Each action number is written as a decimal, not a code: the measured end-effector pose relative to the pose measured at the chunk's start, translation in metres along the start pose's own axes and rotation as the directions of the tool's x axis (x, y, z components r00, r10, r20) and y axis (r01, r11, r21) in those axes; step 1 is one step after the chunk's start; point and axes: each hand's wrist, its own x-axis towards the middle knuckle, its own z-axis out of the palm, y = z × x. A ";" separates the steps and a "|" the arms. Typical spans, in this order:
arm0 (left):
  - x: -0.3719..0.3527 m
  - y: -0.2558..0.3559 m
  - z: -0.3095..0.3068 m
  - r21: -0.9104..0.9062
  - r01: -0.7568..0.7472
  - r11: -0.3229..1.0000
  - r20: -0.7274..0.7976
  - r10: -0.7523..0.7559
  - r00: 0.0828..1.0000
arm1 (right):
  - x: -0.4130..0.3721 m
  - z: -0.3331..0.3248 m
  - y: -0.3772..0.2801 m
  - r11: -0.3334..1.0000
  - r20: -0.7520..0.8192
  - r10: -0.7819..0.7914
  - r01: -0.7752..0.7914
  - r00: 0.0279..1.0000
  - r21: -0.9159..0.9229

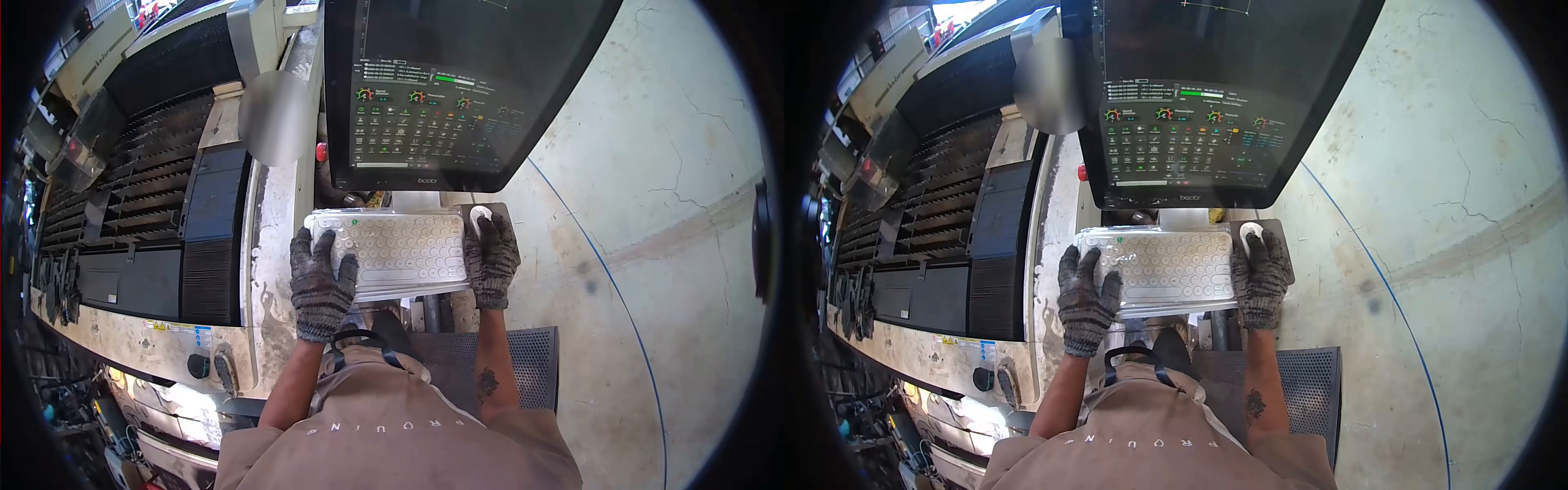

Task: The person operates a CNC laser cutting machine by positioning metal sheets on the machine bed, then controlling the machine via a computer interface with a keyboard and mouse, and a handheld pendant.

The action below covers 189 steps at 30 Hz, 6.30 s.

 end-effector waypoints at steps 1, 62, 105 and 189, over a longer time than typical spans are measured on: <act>0.000 0.000 0.000 0.072 -0.002 0.997 0.020 0.000 1.000 | -0.001 -0.001 -0.001 1.000 0.002 0.004 -0.004 1.000 -0.002; 0.007 -0.003 -0.003 -0.008 -0.178 0.984 -0.007 0.178 0.984 | -0.004 -0.020 -0.070 0.988 0.246 -0.149 0.153 0.958 0.005; -0.002 -0.007 0.007 -0.167 -0.080 0.983 -0.116 0.061 0.991 | 0.015 -0.010 0.013 0.992 0.178 0.048 -0.026 0.983 -0.123; 0.001 -0.010 0.009 -0.122 -0.123 0.985 -0.125 0.107 0.986 | 0.017 -0.005 0.016 0.988 0.211 0.097 -0.069 0.973 -0.140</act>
